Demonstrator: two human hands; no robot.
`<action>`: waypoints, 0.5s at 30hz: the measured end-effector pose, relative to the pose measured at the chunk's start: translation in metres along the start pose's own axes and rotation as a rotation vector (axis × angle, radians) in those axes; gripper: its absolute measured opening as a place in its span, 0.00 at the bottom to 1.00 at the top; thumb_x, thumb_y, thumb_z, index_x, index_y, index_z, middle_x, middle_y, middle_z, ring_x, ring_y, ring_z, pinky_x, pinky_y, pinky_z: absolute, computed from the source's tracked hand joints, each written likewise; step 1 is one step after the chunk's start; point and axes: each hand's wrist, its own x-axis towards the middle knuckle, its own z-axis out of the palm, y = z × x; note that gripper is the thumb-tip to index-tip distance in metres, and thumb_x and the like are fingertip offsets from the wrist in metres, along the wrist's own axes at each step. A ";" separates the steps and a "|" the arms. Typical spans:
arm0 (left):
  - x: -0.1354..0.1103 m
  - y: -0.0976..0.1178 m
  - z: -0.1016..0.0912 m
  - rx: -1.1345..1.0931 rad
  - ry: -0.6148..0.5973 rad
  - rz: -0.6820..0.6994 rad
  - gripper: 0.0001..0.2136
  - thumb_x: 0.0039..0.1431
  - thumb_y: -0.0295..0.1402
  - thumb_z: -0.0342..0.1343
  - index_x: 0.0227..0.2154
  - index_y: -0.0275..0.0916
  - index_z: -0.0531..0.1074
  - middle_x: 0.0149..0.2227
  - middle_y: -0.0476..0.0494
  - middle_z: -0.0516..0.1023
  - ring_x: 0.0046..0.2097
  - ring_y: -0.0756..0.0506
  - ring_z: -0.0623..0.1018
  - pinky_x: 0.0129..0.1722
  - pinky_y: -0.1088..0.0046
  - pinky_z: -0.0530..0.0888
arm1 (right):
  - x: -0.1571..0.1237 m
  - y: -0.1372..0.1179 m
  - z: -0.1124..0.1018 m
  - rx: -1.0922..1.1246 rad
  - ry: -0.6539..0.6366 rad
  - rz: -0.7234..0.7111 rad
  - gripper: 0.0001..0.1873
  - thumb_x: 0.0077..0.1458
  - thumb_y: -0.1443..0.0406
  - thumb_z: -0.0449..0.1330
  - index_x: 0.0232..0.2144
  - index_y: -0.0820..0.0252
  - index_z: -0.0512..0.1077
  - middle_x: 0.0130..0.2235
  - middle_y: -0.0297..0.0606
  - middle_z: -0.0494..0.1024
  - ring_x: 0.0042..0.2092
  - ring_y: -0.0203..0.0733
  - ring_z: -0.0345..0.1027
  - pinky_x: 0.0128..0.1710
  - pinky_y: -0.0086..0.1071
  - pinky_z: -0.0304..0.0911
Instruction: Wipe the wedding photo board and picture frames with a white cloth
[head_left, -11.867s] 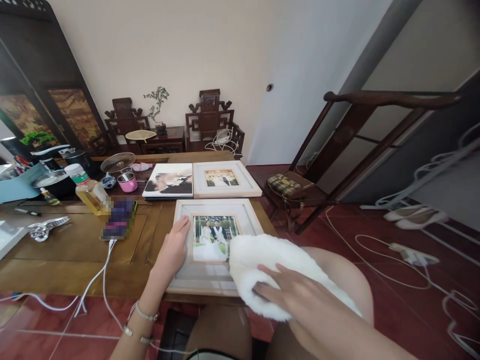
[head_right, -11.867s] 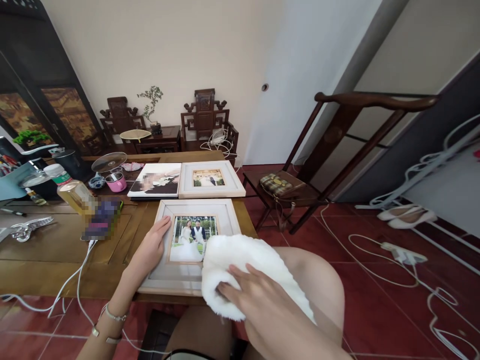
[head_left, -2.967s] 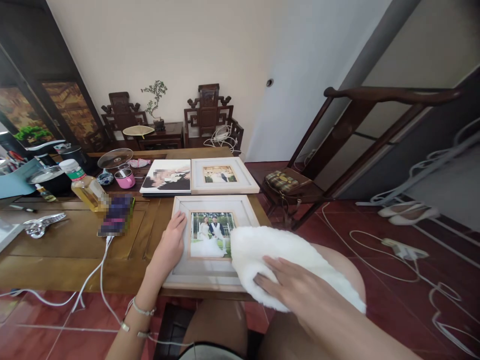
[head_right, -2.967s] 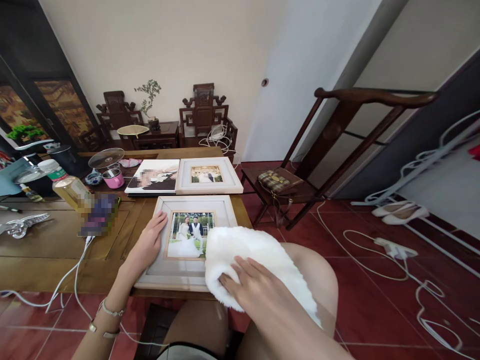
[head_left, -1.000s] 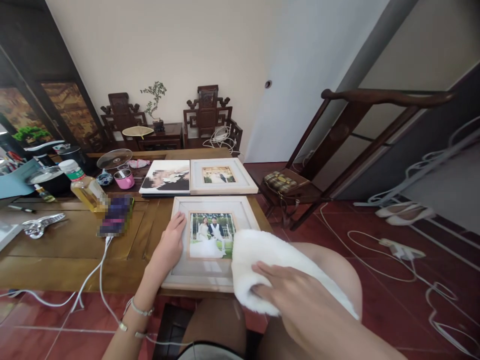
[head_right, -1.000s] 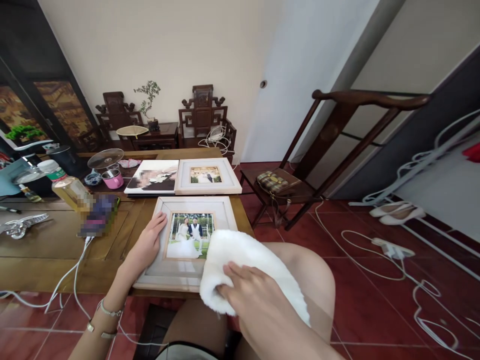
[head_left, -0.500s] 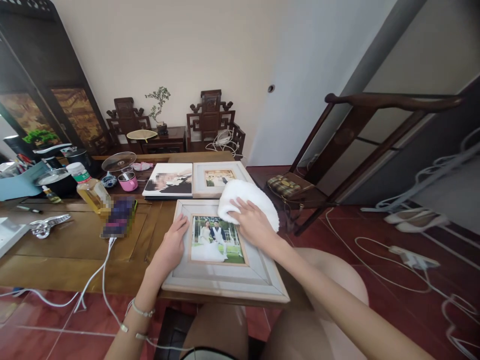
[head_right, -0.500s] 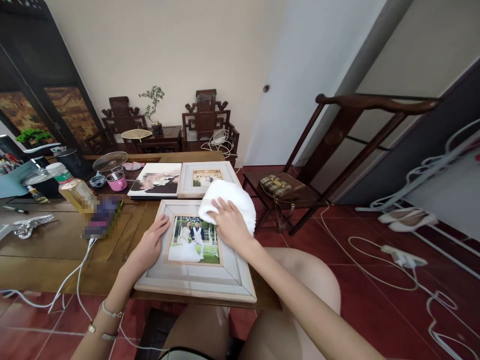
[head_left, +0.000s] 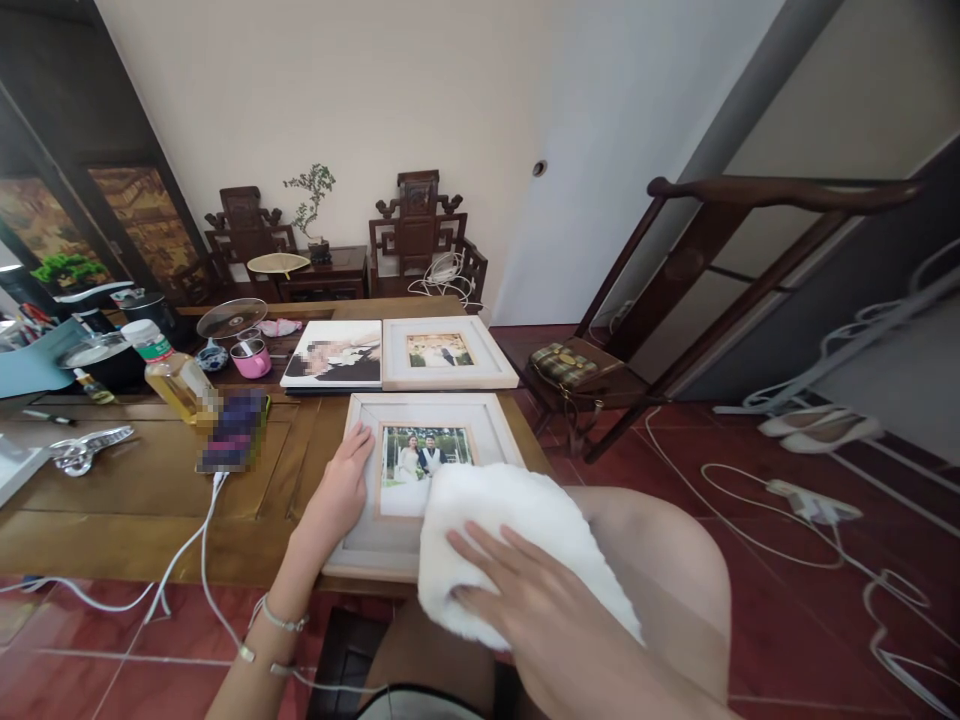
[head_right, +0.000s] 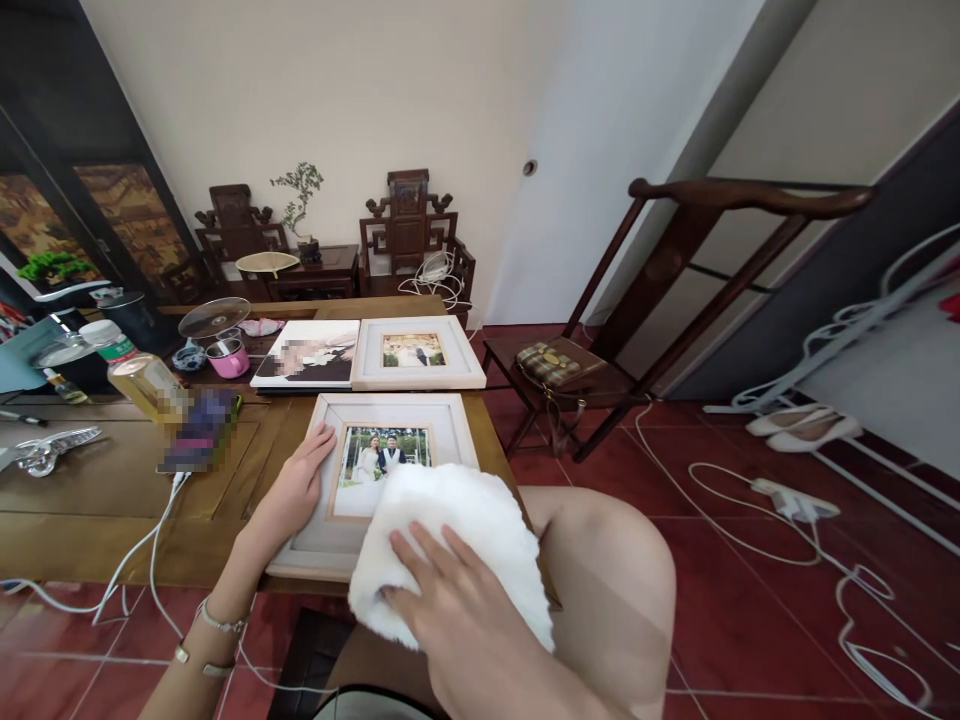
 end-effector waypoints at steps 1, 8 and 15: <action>0.000 0.000 0.000 -0.005 -0.003 0.001 0.27 0.53 0.15 0.40 0.57 0.32 0.63 0.61 0.33 0.62 0.65 0.42 0.57 0.63 0.55 0.58 | 0.006 0.004 0.005 -0.017 0.004 0.016 0.31 0.41 0.78 0.51 0.46 0.53 0.74 0.60 0.42 0.64 0.61 0.52 0.54 0.58 0.51 0.54; -0.001 0.001 -0.005 -0.009 -0.036 0.017 0.28 0.53 0.15 0.40 0.57 0.30 0.62 0.62 0.32 0.61 0.66 0.42 0.56 0.63 0.56 0.58 | 0.077 0.073 0.008 -0.161 0.116 0.124 0.35 0.40 0.80 0.51 0.53 0.65 0.68 0.62 0.51 0.60 0.64 0.50 0.48 0.62 0.46 0.46; 0.000 -0.001 -0.004 -0.025 -0.008 0.043 0.27 0.53 0.16 0.40 0.57 0.29 0.63 0.61 0.31 0.63 0.65 0.42 0.57 0.63 0.57 0.58 | 0.111 0.096 0.007 -0.279 0.043 0.074 0.33 0.43 0.80 0.52 0.53 0.62 0.69 0.64 0.51 0.55 0.65 0.58 0.40 0.61 0.55 0.41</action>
